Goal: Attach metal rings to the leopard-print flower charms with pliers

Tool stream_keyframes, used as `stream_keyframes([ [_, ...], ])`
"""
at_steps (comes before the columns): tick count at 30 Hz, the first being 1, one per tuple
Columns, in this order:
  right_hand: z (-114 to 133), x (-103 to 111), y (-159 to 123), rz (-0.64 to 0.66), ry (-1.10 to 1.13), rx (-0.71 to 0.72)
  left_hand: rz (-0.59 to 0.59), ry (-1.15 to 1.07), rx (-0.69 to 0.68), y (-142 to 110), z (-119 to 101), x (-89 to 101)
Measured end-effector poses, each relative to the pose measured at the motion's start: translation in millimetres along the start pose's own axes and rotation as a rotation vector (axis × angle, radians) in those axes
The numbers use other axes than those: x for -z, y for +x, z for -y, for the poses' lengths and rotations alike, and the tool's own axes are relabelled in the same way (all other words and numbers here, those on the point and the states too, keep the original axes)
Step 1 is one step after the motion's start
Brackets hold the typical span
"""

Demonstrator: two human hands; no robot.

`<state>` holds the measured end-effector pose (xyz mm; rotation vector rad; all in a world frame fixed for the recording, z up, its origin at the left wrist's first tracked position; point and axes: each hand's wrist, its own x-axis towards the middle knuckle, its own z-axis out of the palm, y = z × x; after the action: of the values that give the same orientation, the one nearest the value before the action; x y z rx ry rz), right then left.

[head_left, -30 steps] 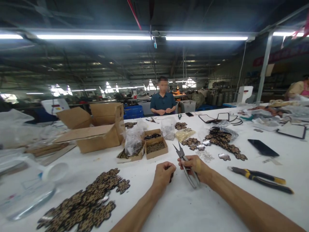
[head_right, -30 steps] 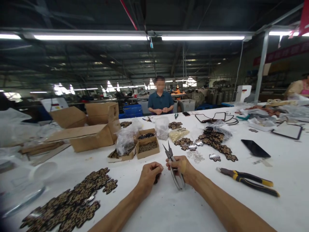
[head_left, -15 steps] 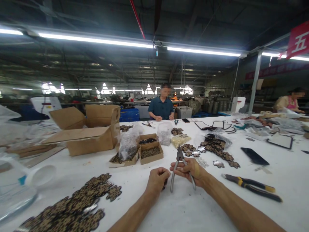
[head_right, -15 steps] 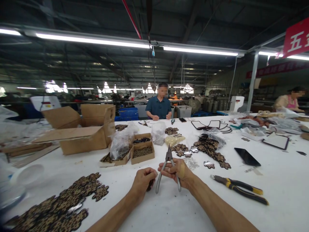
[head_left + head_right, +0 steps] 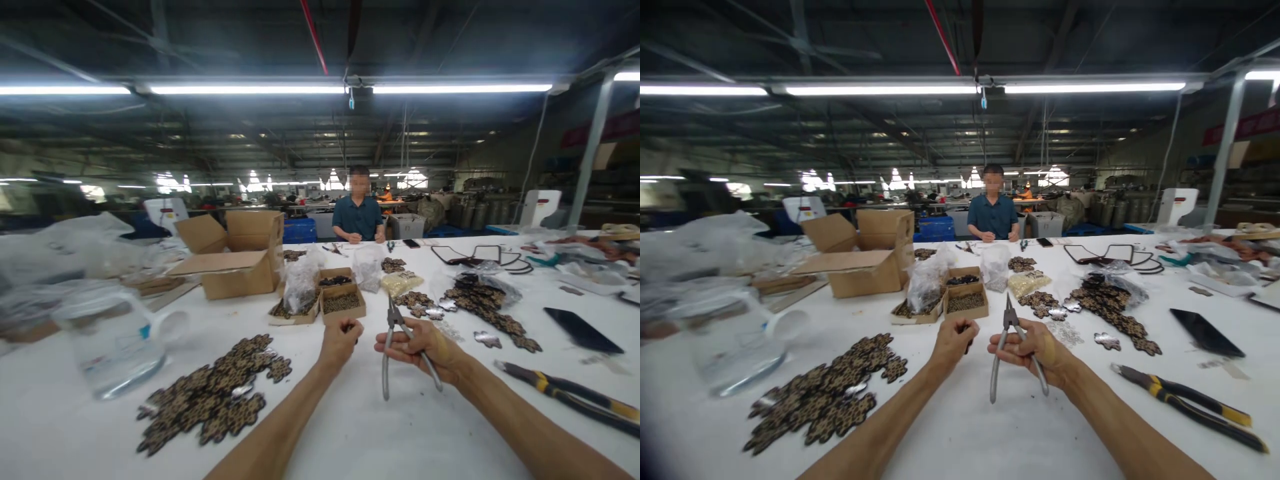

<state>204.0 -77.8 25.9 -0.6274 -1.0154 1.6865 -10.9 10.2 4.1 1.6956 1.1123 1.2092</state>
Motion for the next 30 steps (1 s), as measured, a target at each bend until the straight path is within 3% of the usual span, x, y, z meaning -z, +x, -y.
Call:
stream_keyframes([
  [6,-5.5,-23.2,-12.9,0.121,-0.033,-0.203,-0.069,0.042,-0.032,4.6,-3.6,14.4],
  [13,-9.8,-33.6,-19.4,0.185,-0.062,-0.314,-0.024,0.061,-0.118,4.2,-8.9,21.8],
  [30,-10.3,-26.3,-18.6,0.289,-0.047,-0.270,0.108,0.197,-0.361,-2.4,-38.2,31.8],
])
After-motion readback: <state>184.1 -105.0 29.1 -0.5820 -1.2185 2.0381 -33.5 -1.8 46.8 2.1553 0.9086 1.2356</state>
